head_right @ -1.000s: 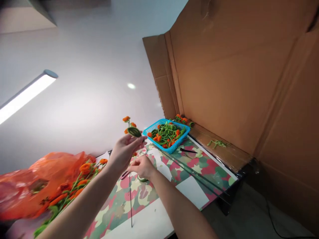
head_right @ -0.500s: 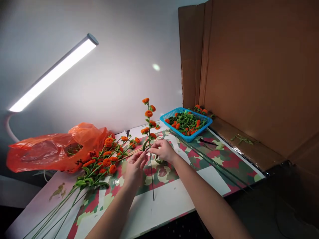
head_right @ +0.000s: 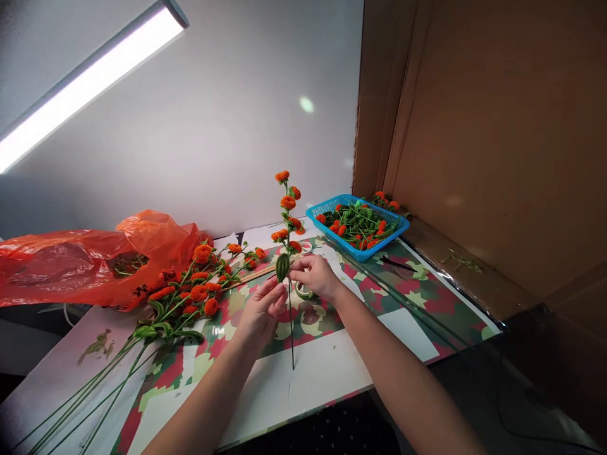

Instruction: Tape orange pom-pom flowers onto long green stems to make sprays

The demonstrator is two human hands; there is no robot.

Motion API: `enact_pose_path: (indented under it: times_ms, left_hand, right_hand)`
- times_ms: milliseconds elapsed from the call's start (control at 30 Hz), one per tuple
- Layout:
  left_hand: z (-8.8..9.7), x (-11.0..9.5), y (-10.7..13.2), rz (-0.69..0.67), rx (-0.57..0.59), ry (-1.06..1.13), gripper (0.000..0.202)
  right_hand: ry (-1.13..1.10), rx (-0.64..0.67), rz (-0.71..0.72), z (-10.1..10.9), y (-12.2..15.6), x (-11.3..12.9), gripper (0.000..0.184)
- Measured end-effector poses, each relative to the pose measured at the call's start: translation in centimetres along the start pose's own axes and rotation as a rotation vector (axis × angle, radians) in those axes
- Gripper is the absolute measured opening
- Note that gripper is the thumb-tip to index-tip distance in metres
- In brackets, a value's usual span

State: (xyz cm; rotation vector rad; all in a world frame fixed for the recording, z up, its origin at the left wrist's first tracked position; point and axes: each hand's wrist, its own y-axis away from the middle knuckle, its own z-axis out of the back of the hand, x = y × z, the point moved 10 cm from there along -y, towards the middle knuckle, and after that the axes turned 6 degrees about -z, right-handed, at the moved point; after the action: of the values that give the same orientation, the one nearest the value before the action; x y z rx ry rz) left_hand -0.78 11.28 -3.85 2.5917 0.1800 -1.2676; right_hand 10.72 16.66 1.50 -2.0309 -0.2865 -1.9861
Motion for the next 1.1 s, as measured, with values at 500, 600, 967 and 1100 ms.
enact_pose_path:
  times_ms: [500, 600, 967, 1100]
  left_hand:
    - [-0.3, -2.1, 0.3, -0.297, 0.037, -0.345, 0.03]
    - [-0.1, -1.6, 0.1, -0.242, 0.049, -0.29, 0.033]
    - [0.6, -1.2, -0.4, -0.195, -0.05, -0.17, 0.03]
    - [0.3, -1.9, 0.1, -0.27, -0.013, -0.249, 0.027]
  right_hand:
    - [-0.039, -0.017, -0.057, -0.2, 0.0, -0.8, 0.019]
    - [-0.01, -0.034, -0.043, -0.2, 0.1, -0.5, 0.02]
    - [0.06, -0.05, 0.025, -0.4, 0.4, 0.3, 0.017]
    - [0.071, -0.042, 0.035, -0.5, 0.6, 0.6, 0.017]
